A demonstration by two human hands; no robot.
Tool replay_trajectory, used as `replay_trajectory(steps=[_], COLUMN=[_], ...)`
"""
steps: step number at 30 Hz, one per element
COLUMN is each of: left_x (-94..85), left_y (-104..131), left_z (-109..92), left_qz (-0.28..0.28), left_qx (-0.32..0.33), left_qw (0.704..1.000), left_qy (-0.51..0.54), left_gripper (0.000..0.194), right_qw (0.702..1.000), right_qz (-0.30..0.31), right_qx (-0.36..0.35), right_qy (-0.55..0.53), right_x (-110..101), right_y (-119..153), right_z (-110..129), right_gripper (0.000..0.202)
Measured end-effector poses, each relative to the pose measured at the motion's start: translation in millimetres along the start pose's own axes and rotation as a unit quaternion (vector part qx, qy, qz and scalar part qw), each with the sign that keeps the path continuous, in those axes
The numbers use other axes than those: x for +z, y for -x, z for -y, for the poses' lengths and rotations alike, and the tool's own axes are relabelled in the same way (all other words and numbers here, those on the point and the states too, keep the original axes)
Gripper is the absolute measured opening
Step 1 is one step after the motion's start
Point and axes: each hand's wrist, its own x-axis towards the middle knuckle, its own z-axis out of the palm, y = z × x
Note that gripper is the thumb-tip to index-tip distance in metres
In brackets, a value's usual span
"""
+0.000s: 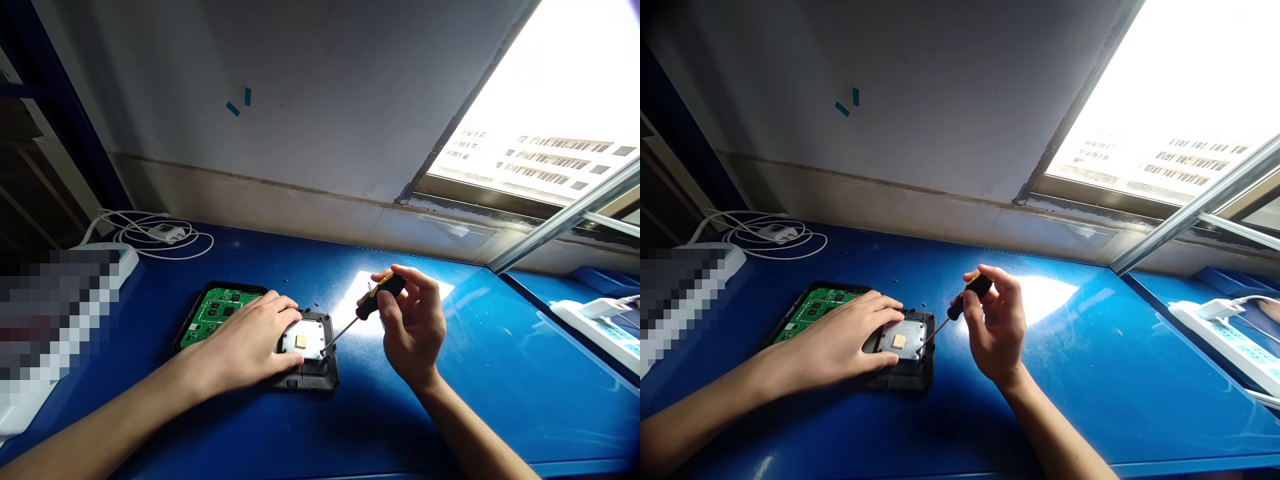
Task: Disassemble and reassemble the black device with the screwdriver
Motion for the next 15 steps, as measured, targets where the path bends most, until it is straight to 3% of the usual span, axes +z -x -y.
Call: replay_trajectory(steps=[15], left_x=[0.8], left_y=[0.5], left_z=[0.3], left_qz=[0.001], left_qx=[-0.002], left_qw=[1.000], left_qy=[0.012], left_gripper=[0.029], right_qw=[1.000], right_qz=[0.023], right_qx=[0.007], right_qy=[0.001], right_x=[-1.5], right_y=[0.0], right_z=[-1.9], right_gripper=[0.024])
